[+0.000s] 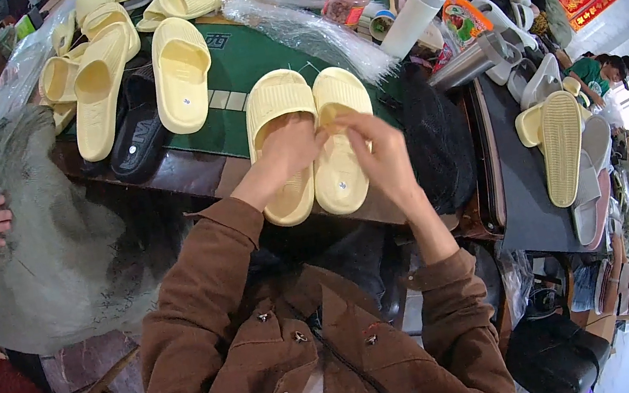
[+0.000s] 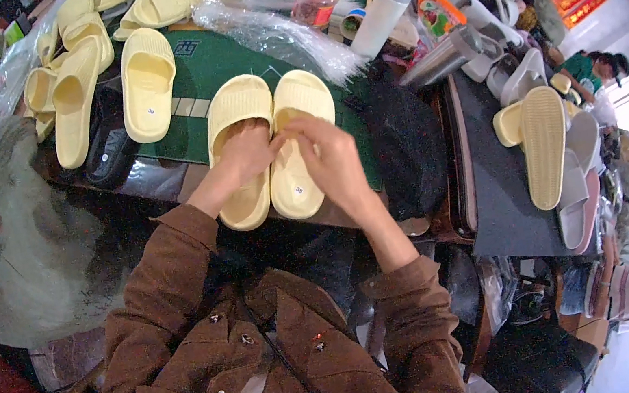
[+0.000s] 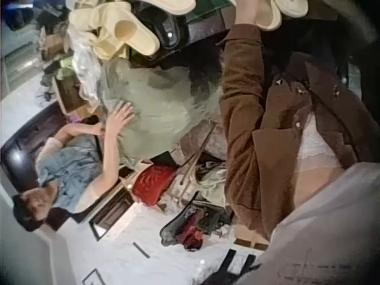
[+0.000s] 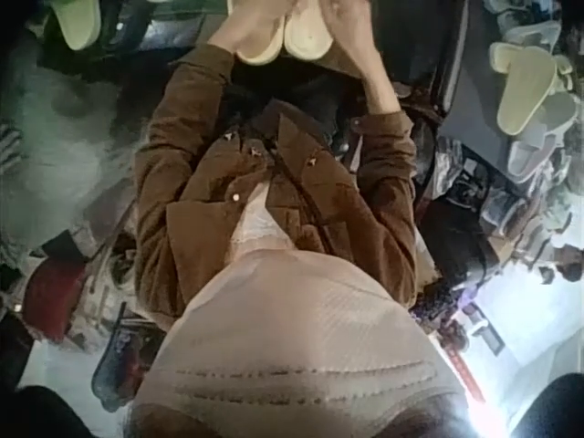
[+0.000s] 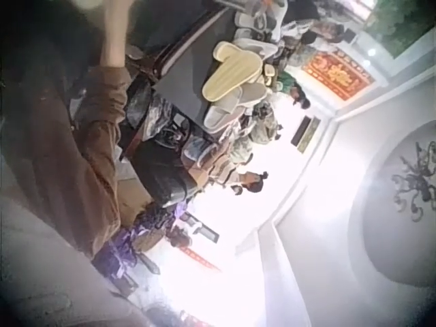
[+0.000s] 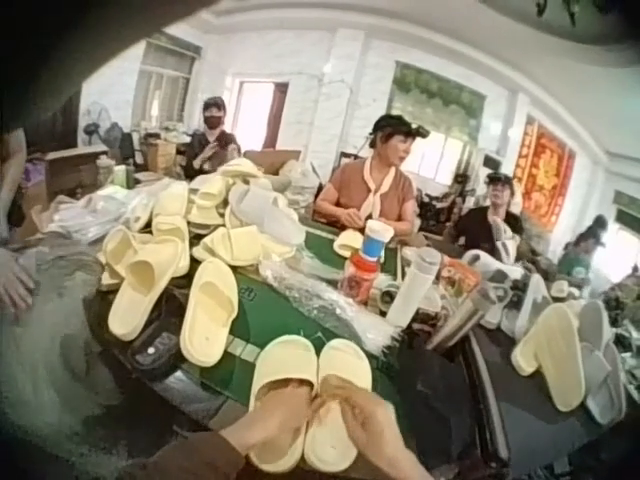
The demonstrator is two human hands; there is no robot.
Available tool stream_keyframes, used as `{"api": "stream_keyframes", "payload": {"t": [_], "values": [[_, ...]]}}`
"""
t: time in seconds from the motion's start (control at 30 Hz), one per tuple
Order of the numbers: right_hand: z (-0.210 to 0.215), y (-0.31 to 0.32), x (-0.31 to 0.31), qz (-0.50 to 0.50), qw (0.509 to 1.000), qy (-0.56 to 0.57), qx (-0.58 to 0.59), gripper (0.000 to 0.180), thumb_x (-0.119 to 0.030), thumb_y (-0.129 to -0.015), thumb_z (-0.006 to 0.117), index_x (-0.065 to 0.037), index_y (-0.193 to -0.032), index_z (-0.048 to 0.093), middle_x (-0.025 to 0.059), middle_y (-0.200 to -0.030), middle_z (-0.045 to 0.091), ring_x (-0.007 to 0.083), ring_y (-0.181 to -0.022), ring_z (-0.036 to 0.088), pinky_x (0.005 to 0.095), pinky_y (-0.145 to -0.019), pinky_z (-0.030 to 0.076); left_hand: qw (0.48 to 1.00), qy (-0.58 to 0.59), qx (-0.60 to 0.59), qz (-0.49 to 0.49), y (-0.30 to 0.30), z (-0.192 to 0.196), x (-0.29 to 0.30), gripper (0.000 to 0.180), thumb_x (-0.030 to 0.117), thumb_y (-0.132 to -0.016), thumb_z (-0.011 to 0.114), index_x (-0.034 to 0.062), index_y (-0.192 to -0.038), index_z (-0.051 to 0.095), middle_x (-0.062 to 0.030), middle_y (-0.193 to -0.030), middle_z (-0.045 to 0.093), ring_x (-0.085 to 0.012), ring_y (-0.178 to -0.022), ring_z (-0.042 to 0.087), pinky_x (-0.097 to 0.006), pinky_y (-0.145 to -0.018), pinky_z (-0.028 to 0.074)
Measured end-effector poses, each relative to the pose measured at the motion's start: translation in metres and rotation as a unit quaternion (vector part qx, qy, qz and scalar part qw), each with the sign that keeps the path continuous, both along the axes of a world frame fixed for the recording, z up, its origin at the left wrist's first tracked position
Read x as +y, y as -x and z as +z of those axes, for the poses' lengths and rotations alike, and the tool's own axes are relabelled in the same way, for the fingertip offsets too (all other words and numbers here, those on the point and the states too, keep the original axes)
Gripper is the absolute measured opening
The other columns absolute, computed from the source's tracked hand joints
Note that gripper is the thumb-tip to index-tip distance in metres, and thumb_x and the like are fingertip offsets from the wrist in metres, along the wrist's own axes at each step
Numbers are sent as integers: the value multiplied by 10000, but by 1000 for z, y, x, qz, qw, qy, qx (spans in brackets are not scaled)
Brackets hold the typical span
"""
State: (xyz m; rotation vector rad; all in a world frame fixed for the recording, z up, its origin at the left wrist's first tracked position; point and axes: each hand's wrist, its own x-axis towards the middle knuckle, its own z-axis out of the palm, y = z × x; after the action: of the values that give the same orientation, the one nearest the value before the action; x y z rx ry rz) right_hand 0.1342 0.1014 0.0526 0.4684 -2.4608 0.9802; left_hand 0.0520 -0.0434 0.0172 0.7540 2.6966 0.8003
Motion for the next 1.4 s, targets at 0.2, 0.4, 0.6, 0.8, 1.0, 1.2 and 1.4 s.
{"api": "stream_keyframes", "payload": {"t": [0.2, 0.4, 0.6, 0.8, 1.0, 1.2, 1.4], "values": [[-4, 65, 48, -183, 981, 60, 6, 205, -118, -883, 552, -3, -1023, 648, 146, -879, 669, 177, -766, 637, 281, -713, 491, 999, -28, 31, 13, -5, 1, 0, 493, 365, -906, 476, -50, -1171, 515, -260, -1207, 520, -383, -1062, 550, -454, -898, 451], [-31, 124, 67, -273, 954, -31, -121, 374, -325, -831, 615, -35, -1065, 643, 170, -932, 675, 265, -841, 661, 341, -769, 507, 998, -36, 48, 29, -7, 0, 3, 482, 365, -909, 467, -54, -1135, 539, -255, -1154, 555, -386, -1021, 570, -456, -883, 459], [-35, 135, 62, -257, 952, 5, -168, 238, -288, -751, 617, -103, -865, 714, 125, -845, 691, 285, -815, 663, 377, -760, 510, 997, -49, 55, 31, -6, -8, 2, 494, 396, -907, 471, -65, -1043, 581, -269, -1053, 598, -401, -941, 597, -469, -830, 480], [-35, 138, 64, -237, 967, 18, -90, 207, -215, -782, 635, -48, -892, 689, 130, -815, 687, 251, -755, 671, 344, -709, 517, 999, -37, 27, 24, -14, -5, 5, 480, 389, -910, 465, -61, -1004, 602, -263, -1039, 601, -391, -948, 594, -460, -840, 476], [-7, 146, 19, -98, 979, 94, -150, 205, -186, -831, 608, -5, -910, 660, 120, -778, 684, 172, -669, 659, 301, -631, 509, 995, -50, 78, 30, -17, -7, 1, 487, 404, -893, 490, -63, -948, 619, -255, -982, 619, -376, -924, 602, -454, -811, 475], [-18, 156, -11, -130, 979, -6, -158, 334, -322, -784, 604, -51, -957, 695, 197, -928, 671, 337, -889, 646, 410, -811, 504, 997, -52, 50, -2, -13, -5, 1, 487, 403, -893, 487, -63, -883, 630, -250, -833, 637, -400, -779, 620, -453, -744, 491], [-23, 163, -10, -126, 975, -17, -183, 244, -270, -757, 623, -91, -893, 716, 163, -862, 684, 320, -835, 659, 392, -780, 515, 996, -70, 57, 3, -14, -7, 4, 503, 417, -895, 489, -68, -896, 621, -259, -820, 630, -403, -758, 618, -471, -721, 487]]}}
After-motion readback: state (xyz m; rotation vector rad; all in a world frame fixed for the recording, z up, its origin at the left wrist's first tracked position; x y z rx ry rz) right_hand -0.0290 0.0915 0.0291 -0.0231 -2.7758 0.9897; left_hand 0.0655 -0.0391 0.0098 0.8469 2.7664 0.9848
